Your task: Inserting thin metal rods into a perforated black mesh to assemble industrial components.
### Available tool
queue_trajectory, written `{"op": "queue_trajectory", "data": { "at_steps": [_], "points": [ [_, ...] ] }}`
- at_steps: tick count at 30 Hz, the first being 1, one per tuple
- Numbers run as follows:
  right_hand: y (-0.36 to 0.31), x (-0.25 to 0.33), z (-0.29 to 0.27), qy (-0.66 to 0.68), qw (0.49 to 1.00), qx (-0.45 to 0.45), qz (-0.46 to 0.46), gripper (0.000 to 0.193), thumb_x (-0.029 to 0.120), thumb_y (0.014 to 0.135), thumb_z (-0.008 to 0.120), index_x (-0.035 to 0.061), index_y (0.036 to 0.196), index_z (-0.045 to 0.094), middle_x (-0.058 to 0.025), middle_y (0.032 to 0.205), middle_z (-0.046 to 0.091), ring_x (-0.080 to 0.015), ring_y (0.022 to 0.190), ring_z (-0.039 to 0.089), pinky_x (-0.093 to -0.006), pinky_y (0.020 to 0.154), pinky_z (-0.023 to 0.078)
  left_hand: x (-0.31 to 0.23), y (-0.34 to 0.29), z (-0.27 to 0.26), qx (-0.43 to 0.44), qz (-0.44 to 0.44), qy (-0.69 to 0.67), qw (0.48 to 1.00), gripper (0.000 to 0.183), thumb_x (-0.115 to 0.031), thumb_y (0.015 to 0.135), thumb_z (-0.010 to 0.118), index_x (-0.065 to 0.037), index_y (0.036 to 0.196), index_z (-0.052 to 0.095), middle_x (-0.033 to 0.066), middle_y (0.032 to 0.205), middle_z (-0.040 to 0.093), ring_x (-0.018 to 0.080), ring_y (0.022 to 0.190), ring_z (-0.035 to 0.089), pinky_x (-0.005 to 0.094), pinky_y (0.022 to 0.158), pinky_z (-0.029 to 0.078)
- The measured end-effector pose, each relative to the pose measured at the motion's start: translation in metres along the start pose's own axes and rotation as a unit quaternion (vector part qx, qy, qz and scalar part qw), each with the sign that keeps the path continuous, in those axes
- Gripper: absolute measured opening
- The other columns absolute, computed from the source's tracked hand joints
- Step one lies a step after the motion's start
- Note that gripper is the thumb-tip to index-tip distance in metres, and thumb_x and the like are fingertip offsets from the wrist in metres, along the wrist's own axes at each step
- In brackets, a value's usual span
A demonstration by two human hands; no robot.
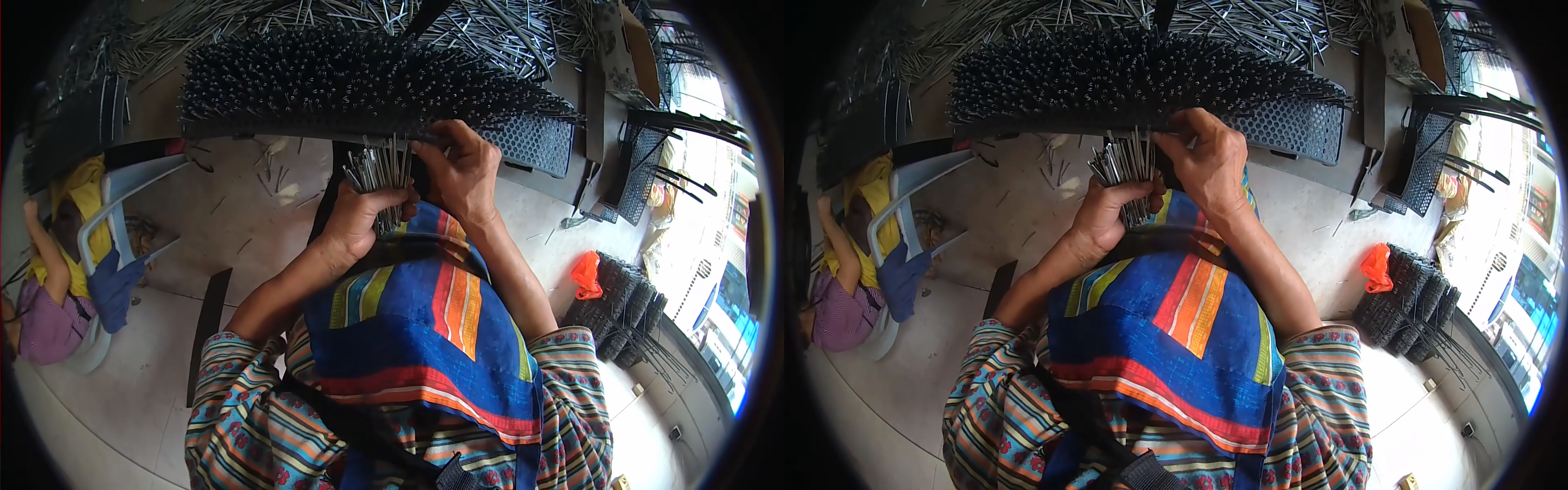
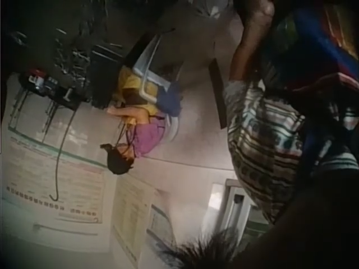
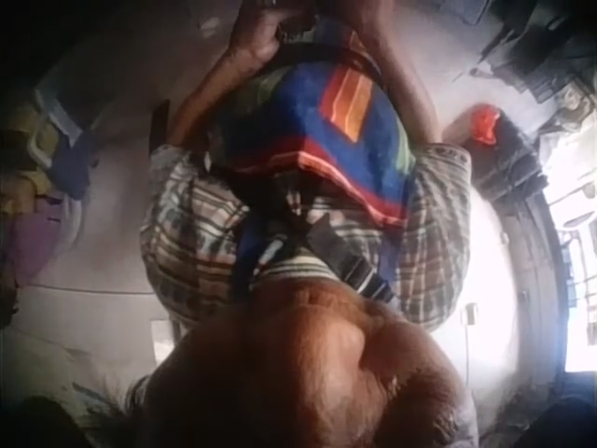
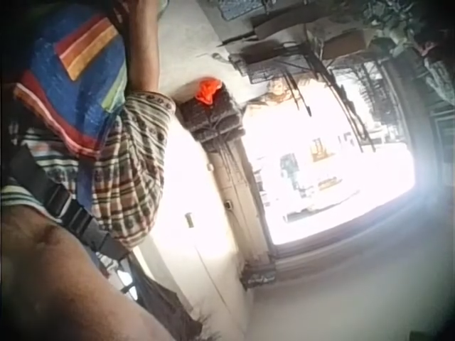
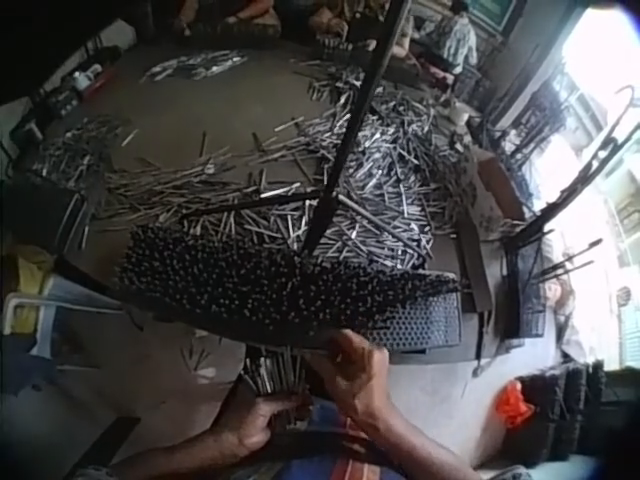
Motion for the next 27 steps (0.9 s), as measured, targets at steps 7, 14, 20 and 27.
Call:
{"op": "queue_trajectory", "data": {
  "at_steps": [7, 14, 20, 27],
  "points": [
    [0.004, 0.049, -0.003, -0.171, 0.966, -0.051, -0.188, 0.014, 0.005, 0.079, 0.066, 0.005, 0.093, 0.066, -0.0123, 0.08, 0.062, -0.0326, 0.066, 0.062, -0.0388, 0.057, 0.048, -0.016, -0.022, 0.017, 0.129, 0.305, 0.517, 0.789, 0.019, -0.022, 0.074, 0.072, -0.006, 0.08, 0.063, 0.0042, 0.083, 0.063, 0.0196, 0.079, 0.061, 0.0319, 0.073, 0.047],
    [-0.009, 0.054, -0.015, -0.125, 0.947, -0.125, -0.268, 0.01, 0.005, 0.077, 0.067, 0.0082, 0.086, 0.063, -0.0084, 0.072, 0.057, -0.0289, 0.058, 0.057, -0.0381, 0.052, 0.044, 0.008, -0.016, 0.011, 0.043, 0.055, 0.043, 0.997, 0.012, 0.003, 0.076, 0.066, 0.001, 0.089, 0.065, 0.0082, 0.077, 0.066, 0.0184, 0.064, 0.063, 0.0308, 0.059, 0.05],
    [0.007, 0.061, -0.013, -0.124, 0.956, -0.101, -0.246, 0.008, 0.006, 0.078, 0.066, 0.0079, 0.086, 0.063, -0.009, 0.073, 0.059, -0.0305, 0.061, 0.059, -0.0392, 0.054, 0.046, 0.015, -0.022, 0.012, 0.046, 0.039, 0.019, 0.998, 0.015, 0.003, 0.08, 0.063, 0.001, 0.095, 0.062, 0.0103, 0.08, 0.065, 0.0201, 0.067, 0.062, 0.0329, 0.06, 0.05],
    [0.006, 0.056, -0.017, -0.099, 0.977, -0.065, -0.178, 0.012, 0.012, 0.076, 0.069, 0.0058, 0.086, 0.066, -0.0103, 0.077, 0.064, -0.0304, 0.066, 0.063, -0.0376, 0.058, 0.049, 0.016, -0.036, 0.011, 0.027, 0.043, 0.029, 0.998, 0.017, 0.002, 0.078, 0.066, 0.0, 0.095, 0.064, 0.0095, 0.08, 0.067, 0.0187, 0.067, 0.065, 0.0303, 0.063, 0.053]
  ]
}}
Point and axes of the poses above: each hand's wrist, its own y-axis towards the middle knuckle, its own z-axis out of the palm, x = y × z, the point moved 7 cm from there along y, towards the middle knuckle
